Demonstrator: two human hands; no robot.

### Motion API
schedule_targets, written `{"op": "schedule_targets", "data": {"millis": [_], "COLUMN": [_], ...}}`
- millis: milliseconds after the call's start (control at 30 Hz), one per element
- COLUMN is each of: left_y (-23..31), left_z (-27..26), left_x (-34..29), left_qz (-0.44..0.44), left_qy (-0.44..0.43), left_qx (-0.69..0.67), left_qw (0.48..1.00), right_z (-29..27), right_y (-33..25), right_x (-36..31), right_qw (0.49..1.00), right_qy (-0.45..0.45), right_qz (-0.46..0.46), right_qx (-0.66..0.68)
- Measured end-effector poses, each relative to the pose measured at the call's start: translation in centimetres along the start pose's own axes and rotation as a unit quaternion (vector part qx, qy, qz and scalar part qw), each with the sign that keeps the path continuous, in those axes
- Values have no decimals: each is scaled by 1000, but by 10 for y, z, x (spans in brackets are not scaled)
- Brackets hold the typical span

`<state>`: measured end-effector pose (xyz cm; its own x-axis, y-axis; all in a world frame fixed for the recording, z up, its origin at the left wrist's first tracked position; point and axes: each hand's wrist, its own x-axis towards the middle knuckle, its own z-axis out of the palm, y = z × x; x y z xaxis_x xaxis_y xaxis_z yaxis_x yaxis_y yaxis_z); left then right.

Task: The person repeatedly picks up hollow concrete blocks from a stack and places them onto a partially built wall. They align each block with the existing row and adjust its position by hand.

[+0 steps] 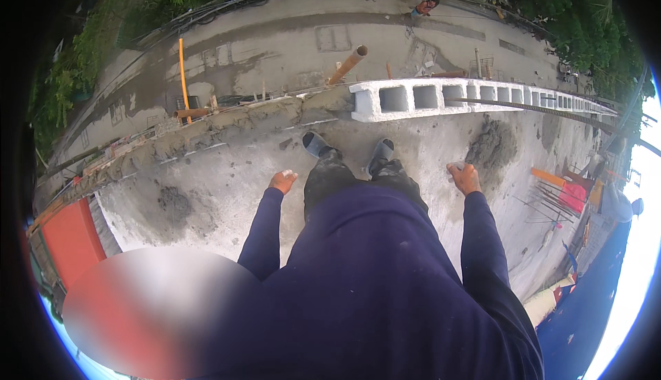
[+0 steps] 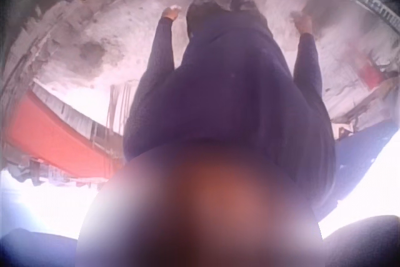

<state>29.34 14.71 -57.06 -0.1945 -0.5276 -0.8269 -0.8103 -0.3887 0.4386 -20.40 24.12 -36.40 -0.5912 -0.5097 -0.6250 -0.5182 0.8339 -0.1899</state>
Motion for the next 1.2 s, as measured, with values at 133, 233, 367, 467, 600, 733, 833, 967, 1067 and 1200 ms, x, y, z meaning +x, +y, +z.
{"op": "schedule_targets", "data": {"millis": [133,233,367,467,600,733,833,967,1067,1200], "left_y": [91,187,303,358,361,312,269,212,187,186], "left_z": [-100,-172,-212,-220,-245,-306,-359,-385,-366,-342], "left_x": [-79,-183,-337,-379,-389,-374,-359,-333,-307,-266], "left_qz": [33,193,382,352,396,447,465,479,521,611], "left_qy": [-23,57,56,-79,-84,-99,-131,-42,-59,-312], "left_qx": [91,175,324,540,618,580,569,590,484,307], "left_qw": [995,964,864,761,674,674,665,649,700,660], "right_z": [11,24,53,67,74,106,151,192,194,188], "right_y": [-26,-39,-38,-27,-7,-8,-23,-59,-83,-105], "right_x": [8,19,34,22,-22,-107,-180,-239,-255,-265], "right_qw": [997,991,990,991,998,988,979,957,965,967], "right_qy": [-41,-79,-46,-91,-47,9,-16,-141,-99,-35], "right_qz": [-68,-104,-132,-91,-28,88,183,241,215,200], "right_qx": [22,41,-30,-35,22,127,93,73,115,155]}}
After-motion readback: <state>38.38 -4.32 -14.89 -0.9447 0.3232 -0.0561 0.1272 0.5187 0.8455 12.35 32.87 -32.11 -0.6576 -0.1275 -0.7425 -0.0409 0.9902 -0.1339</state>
